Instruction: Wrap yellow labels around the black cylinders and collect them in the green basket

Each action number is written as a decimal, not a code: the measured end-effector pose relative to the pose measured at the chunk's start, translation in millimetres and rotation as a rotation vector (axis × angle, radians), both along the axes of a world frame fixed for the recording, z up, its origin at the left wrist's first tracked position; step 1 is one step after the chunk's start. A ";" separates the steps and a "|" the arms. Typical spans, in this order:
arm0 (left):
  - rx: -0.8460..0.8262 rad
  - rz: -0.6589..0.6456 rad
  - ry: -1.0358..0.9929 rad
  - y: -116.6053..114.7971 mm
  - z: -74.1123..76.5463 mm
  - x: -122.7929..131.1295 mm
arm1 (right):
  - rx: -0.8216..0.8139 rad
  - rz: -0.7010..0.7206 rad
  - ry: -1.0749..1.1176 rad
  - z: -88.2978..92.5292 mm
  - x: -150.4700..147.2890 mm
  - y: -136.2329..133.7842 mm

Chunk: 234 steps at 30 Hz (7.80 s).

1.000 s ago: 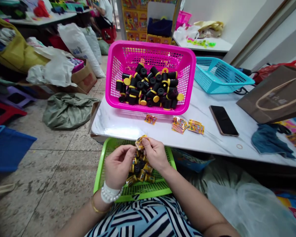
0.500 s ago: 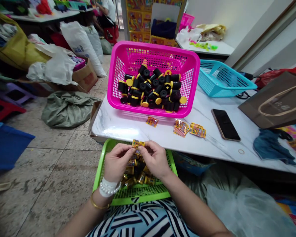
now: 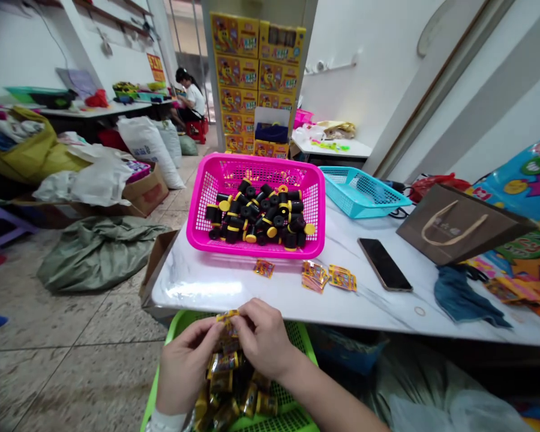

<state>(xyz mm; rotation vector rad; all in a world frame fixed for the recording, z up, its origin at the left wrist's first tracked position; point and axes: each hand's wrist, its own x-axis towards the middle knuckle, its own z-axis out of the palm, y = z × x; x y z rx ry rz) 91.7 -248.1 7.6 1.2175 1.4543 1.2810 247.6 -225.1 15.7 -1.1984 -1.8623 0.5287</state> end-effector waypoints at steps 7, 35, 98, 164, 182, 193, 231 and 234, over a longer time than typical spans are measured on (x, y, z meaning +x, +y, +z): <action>0.205 0.221 0.200 -3.2 -5.3 -8.0 | 0.065 0.047 -0.085 0.6 -14.4 8.5; -0.461 -0.081 -0.742 12.2 -6.7 -25.8 | -0.003 -0.103 -0.845 83.2 31.6 172.6; -0.276 -0.267 -0.580 6.0 11.9 -5.3 | -0.161 0.126 0.267 10.7 26.5 -8.5; -0.558 -0.690 -0.716 -38.1 -43.1 -11.4 | -0.611 0.205 0.594 -35.8 43.3 -65.6; -0.420 -0.500 -0.490 -38.4 -33.4 0.8 | -0.150 0.110 0.143 -38.5 40.4 -74.3; 0.200 -0.663 0.063 -31.7 -38.9 -0.2 | -0.264 0.051 0.292 -44.7 40.6 -77.8; -0.595 -0.544 -0.697 -55.1 -47.7 9.0 | -0.646 0.083 0.579 -62.9 40.1 -82.2; -0.643 -0.580 -0.819 -55.2 -46.5 6.2 | -0.573 0.130 0.511 -60.9 45.8 -76.3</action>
